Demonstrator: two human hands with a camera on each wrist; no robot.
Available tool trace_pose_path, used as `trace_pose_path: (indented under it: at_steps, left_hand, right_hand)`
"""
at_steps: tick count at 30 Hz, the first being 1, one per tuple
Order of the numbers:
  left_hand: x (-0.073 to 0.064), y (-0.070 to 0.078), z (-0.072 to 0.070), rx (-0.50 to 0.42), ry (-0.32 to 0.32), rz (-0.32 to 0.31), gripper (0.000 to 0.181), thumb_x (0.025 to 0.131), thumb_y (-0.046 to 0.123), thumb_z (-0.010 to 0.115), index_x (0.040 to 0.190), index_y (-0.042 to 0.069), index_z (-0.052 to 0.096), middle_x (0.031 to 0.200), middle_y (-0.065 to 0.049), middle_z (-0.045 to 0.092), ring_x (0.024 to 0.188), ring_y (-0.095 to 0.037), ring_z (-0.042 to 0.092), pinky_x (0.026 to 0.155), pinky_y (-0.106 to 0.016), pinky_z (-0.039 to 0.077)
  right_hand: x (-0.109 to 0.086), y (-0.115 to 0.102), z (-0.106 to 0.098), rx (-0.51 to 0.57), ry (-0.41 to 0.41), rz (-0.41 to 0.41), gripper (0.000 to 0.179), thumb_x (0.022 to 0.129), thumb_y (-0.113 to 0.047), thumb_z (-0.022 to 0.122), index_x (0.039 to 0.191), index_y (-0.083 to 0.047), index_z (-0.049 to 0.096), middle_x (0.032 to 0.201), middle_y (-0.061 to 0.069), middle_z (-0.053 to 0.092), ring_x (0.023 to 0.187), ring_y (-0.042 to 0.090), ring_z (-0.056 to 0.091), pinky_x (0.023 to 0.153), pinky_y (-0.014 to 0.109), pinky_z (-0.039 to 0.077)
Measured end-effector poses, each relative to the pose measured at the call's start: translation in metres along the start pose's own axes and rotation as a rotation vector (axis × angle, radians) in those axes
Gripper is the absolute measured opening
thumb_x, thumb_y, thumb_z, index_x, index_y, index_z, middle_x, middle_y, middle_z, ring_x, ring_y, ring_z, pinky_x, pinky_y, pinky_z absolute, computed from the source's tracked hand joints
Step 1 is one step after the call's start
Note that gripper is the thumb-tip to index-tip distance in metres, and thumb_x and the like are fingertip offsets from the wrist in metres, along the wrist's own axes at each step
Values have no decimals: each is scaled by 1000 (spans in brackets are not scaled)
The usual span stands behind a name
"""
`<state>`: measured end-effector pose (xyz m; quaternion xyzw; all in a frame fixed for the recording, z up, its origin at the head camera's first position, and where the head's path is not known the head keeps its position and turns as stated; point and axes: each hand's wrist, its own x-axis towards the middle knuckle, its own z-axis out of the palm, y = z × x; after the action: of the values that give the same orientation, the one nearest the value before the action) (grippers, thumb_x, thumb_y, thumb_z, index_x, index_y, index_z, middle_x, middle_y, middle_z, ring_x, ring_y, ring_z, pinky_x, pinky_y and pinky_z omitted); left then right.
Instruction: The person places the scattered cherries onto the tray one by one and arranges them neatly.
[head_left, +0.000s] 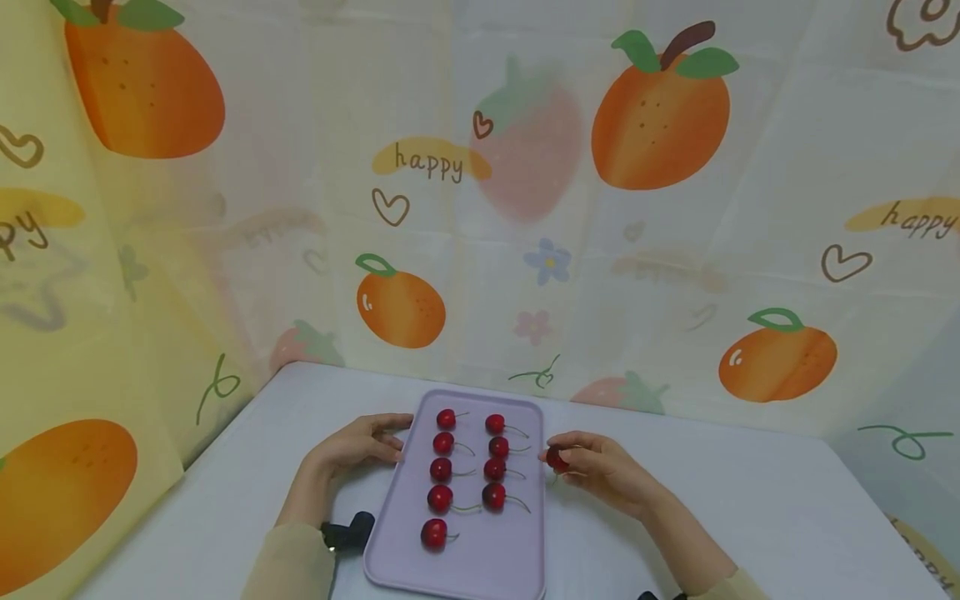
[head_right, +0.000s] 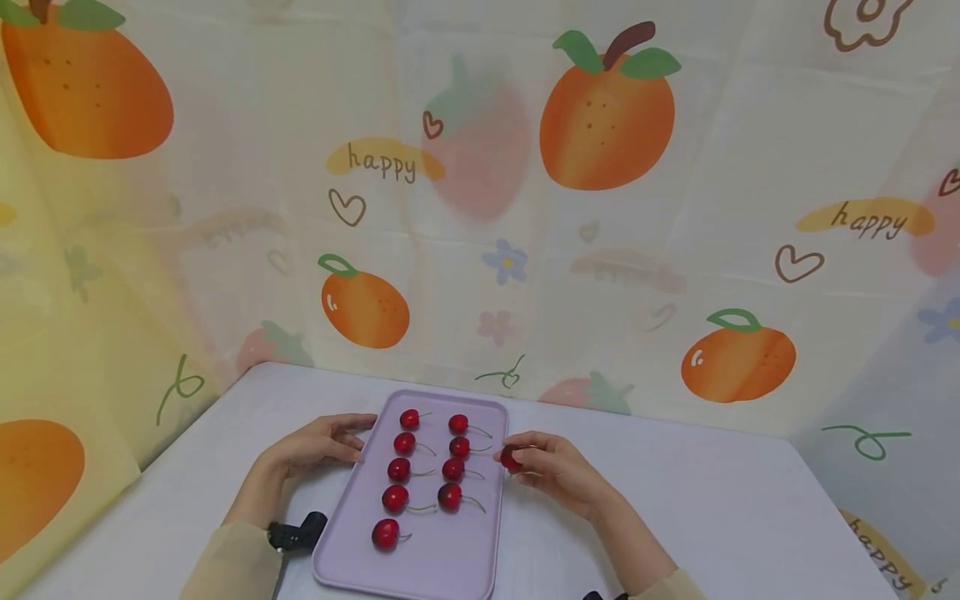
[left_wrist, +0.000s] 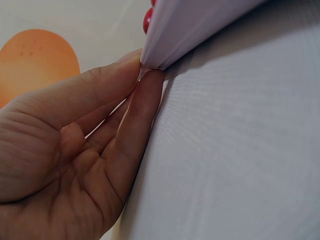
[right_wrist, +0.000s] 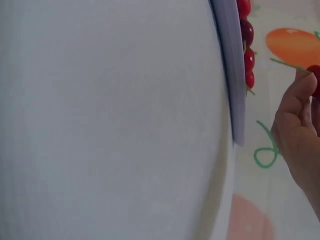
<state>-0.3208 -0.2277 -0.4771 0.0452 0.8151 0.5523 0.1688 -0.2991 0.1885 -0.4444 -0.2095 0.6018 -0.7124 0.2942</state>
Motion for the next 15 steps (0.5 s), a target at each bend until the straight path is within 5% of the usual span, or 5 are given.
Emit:
trace_pose_path:
  at_steps: [6, 15]
  left_hand:
    - [0, 1, 0, -8, 19, -13, 68, 81, 12, 76, 144, 11, 51, 124, -10, 66, 96, -18, 63, 100, -39, 51]
    - [3, -2, -2, 5, -6, 29, 70, 81, 12, 76, 145, 7, 48, 116, -11, 69, 93, -17, 62, 93, -33, 52]
  right_hand:
    - [5, 3, 8, -102, -23, 20, 30, 102, -13, 50, 130, -9, 61, 115, -5, 72, 104, 8, 67, 88, 23, 53]
    - [12, 6, 28, -108, -55, 69, 13, 99, -12, 53, 110, -11, 61, 106, -2, 75, 103, 12, 70, 90, 25, 55]
